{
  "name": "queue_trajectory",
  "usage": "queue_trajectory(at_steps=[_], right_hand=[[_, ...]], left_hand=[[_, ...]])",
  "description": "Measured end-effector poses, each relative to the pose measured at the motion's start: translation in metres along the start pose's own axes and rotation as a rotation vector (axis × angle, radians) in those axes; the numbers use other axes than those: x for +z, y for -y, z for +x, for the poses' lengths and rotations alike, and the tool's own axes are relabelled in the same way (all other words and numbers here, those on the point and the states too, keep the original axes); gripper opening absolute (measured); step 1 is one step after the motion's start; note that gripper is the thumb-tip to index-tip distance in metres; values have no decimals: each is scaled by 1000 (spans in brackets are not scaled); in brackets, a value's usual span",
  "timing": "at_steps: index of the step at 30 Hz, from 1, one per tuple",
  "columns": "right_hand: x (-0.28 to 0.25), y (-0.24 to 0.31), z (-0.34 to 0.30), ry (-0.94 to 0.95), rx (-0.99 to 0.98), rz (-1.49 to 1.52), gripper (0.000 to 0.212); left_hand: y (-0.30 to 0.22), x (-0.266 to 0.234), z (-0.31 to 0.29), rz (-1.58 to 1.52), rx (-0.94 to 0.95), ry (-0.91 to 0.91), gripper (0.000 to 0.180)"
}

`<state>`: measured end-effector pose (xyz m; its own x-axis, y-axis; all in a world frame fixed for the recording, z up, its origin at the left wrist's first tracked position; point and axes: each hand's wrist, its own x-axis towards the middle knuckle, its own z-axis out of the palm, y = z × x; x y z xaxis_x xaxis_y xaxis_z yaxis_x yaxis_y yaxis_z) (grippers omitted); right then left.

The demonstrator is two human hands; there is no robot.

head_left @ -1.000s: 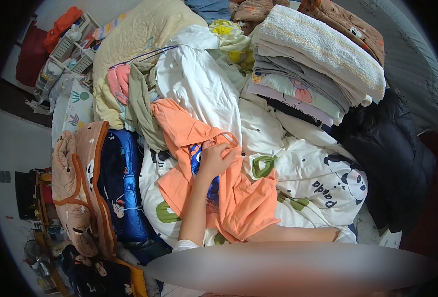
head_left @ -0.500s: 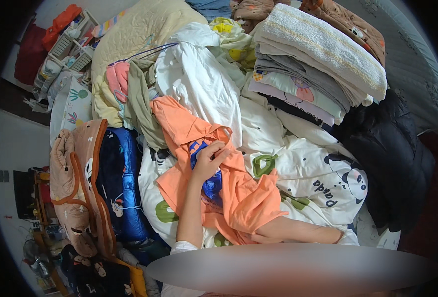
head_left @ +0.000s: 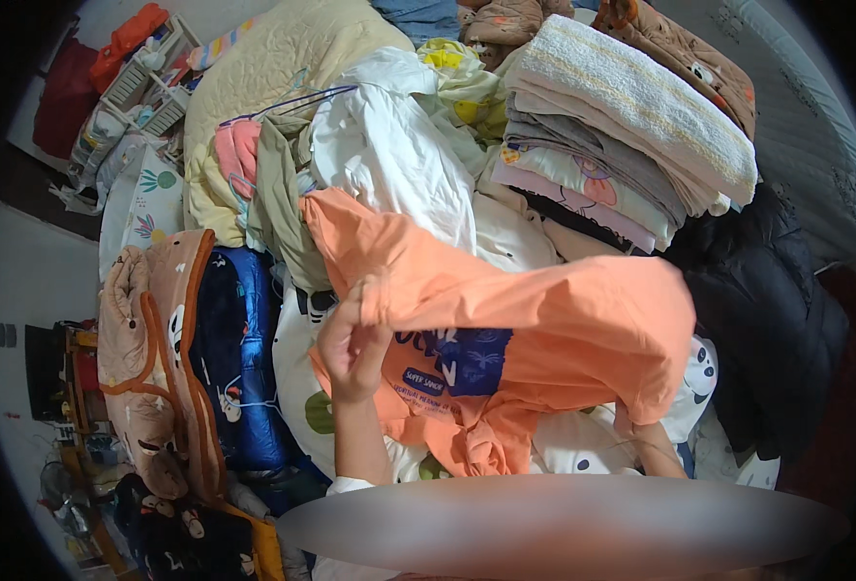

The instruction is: Folding an orange t-shirt on a bed.

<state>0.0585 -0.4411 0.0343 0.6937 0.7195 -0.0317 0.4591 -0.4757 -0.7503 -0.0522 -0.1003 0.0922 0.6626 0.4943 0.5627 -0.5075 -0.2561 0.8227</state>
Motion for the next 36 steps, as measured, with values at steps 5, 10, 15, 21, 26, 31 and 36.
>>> queue_trajectory(at_steps=[5, 10, 15, 21, 26, 31, 36], right_hand=[[-8, -11, -26, -115, 78, -11, 33], [-29, -5, -26, -132, -155, -378, 30], [-47, -13, -20, -682, 33, 292, 18], [5, 69, 70, -138, -491, 229, 25], [50, 90, 116, 201, -522, 500, 32], [60, 108, 119, 359, -396, 676, 26], [69, 109, 117, 138, -493, 502, 18]], left_hand=[[-17, -10, -16, 295, 154, -1, 13], [-1, -18, -30, 344, 26, 85, 10], [-7, -6, -22, 286, -60, 231, 9], [-10, -4, -27, 237, -115, 297, 4], [-5, 0, -30, 229, -104, 271, 8], [6, -5, -44, 164, -158, 190, 13], [9, -5, -42, 156, -157, 180, 13]])
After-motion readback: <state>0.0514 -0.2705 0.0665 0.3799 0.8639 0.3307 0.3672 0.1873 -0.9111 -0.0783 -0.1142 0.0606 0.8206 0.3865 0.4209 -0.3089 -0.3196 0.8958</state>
